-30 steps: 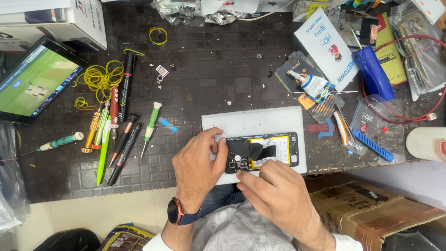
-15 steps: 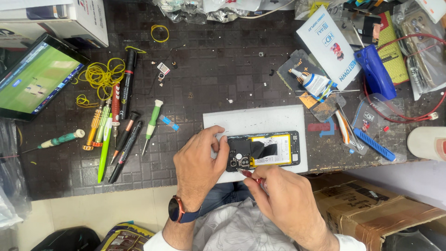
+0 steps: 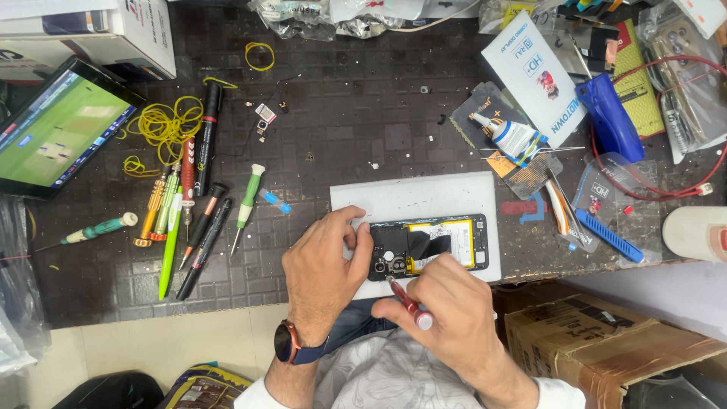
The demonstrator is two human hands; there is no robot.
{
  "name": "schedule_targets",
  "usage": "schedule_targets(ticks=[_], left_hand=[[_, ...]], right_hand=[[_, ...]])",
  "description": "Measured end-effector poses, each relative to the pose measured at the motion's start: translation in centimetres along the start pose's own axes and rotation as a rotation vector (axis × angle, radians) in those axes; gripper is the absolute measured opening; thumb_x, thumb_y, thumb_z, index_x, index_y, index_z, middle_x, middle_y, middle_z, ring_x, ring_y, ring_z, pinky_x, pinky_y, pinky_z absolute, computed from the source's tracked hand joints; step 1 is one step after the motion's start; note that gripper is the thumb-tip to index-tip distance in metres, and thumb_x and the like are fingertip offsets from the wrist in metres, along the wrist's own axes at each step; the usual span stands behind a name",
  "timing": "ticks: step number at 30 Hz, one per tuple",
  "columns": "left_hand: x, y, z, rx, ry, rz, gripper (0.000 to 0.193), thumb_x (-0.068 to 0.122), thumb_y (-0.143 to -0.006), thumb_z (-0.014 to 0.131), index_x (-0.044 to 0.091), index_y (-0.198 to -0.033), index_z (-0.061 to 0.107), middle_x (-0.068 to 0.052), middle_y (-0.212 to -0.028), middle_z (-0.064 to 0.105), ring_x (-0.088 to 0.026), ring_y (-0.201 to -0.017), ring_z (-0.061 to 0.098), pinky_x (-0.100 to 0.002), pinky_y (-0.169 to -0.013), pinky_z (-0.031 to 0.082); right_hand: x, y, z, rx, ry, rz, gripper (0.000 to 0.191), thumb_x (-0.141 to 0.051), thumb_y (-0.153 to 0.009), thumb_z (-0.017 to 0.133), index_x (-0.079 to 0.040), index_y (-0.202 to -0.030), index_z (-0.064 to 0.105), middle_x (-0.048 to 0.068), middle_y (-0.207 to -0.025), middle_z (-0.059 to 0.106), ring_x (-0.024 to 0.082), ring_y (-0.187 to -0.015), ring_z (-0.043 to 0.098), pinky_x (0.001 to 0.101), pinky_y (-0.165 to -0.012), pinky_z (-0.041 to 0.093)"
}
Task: The person uses a screwdriver to remove screws from the back of a disassembled smartphone. They carefully unscrew multiple fasteners around the device's perimeter and near the camera module, then set the screwdriver down and briefly handle the phone.
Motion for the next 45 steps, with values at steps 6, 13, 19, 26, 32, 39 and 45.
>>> schedule_targets(ticks=[6, 13, 19, 26, 32, 39, 45], left_hand=[[-0.1, 0.0, 0.0, -0.006, -0.007, -0.006, 0.016, 0.014, -0.09, 0.073, 0.011, -0.105, 0.069, 0.002, -0.068, 0.062, -0.016, -0.063, 0.065, -0.033, -0.054, 0.049], [0.0, 0.0, 0.0, 0.0, -0.013, -0.001, 0.016, 0.014, -0.09, 0.073, 0.011, -0.105, 0.069, 0.002, -0.068, 0.062, -0.016, -0.063, 0.065, -0.032, -0.054, 0.049], [0.0, -0.1, 0.0, 0.001, -0.014, 0.003, 0.016, 0.014, -0.09, 0.073, 0.011, -0.105, 0.069, 0.002, -0.068, 0.062, -0.016, -0.063, 0.065, -0.032, -0.055, 0.05], [0.0, -0.1, -0.1, -0.008, -0.008, -0.009, 0.015, 0.014, -0.091, 0.073, 0.011, -0.104, 0.069, 0.002, -0.068, 0.062, -0.016, -0.063, 0.065, -0.032, -0.054, 0.049], [0.1, -0.1, 0.0, -0.008, -0.018, 0.002, 0.016, 0.015, -0.09, 0.073, 0.011, -0.105, 0.069, 0.002, -0.068, 0.062, -0.015, -0.063, 0.065, -0.032, -0.054, 0.05], [0.0, 0.0, 0.0, 0.004, -0.018, 0.015, 0.016, 0.014, -0.09, 0.073, 0.011, -0.105, 0.069, 0.002, -0.068, 0.062, -0.016, -0.064, 0.065, -0.032, -0.055, 0.05], [0.0, 0.0, 0.1, 0.006, -0.007, 0.016, 0.015, 0.013, -0.091, 0.073, 0.011, -0.105, 0.068, 0.002, -0.068, 0.061, -0.016, -0.064, 0.065, -0.032, -0.054, 0.049]], right_hand=[[0.5, -0.2, 1.0, 0.198, -0.103, -0.16, 0.047, -0.034, -0.069, 0.09, -0.006, -0.077, 0.052, 0.008, -0.084, 0.068, 0.026, -0.09, 0.07, 0.0335, -0.068, 0.058], [1.7, 1.1, 3.3, 0.269, -0.206, -0.183, 0.044, -0.027, -0.077, 0.092, -0.01, -0.084, 0.052, 0.002, -0.074, 0.068, 0.018, -0.076, 0.077, 0.0264, -0.06, 0.06], [2.8, 2.0, 4.4, 0.336, -0.257, -0.234, 0.052, -0.026, -0.077, 0.092, -0.006, -0.103, 0.051, 0.001, -0.071, 0.061, 0.015, -0.063, 0.066, 0.0263, -0.055, 0.056], [2.6, 1.5, 3.9, 0.254, 0.004, -0.314, 0.04, -0.046, -0.09, 0.069, -0.009, -0.095, 0.054, 0.004, -0.076, 0.056, 0.023, -0.065, 0.066, 0.0343, -0.053, 0.051], [1.1, -0.1, 1.1, 0.096, -0.179, -0.309, 0.021, -0.026, -0.108, 0.05, -0.006, -0.111, 0.055, 0.017, -0.11, 0.063, 0.032, -0.093, 0.069, 0.039, -0.071, 0.058], [-0.1, -0.1, -0.3, -0.094, -0.263, -0.206, 0.036, 0.005, -0.084, 0.065, -0.003, -0.117, 0.054, 0.012, -0.111, 0.066, 0.03, -0.099, 0.072, 0.039, -0.083, 0.061], [-0.3, 0.4, -0.1, -0.122, -0.119, -0.227, 0.043, 0.003, -0.081, 0.078, -0.003, -0.119, 0.058, 0.009, -0.098, 0.067, 0.027, -0.091, 0.07, 0.0388, -0.077, 0.059]])
Point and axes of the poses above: each hand's wrist, its own y-axis away from the middle knuckle, its own z-axis out of the palm, x = y × z, the point moved 2 cm from there along -y, towards the middle knuckle
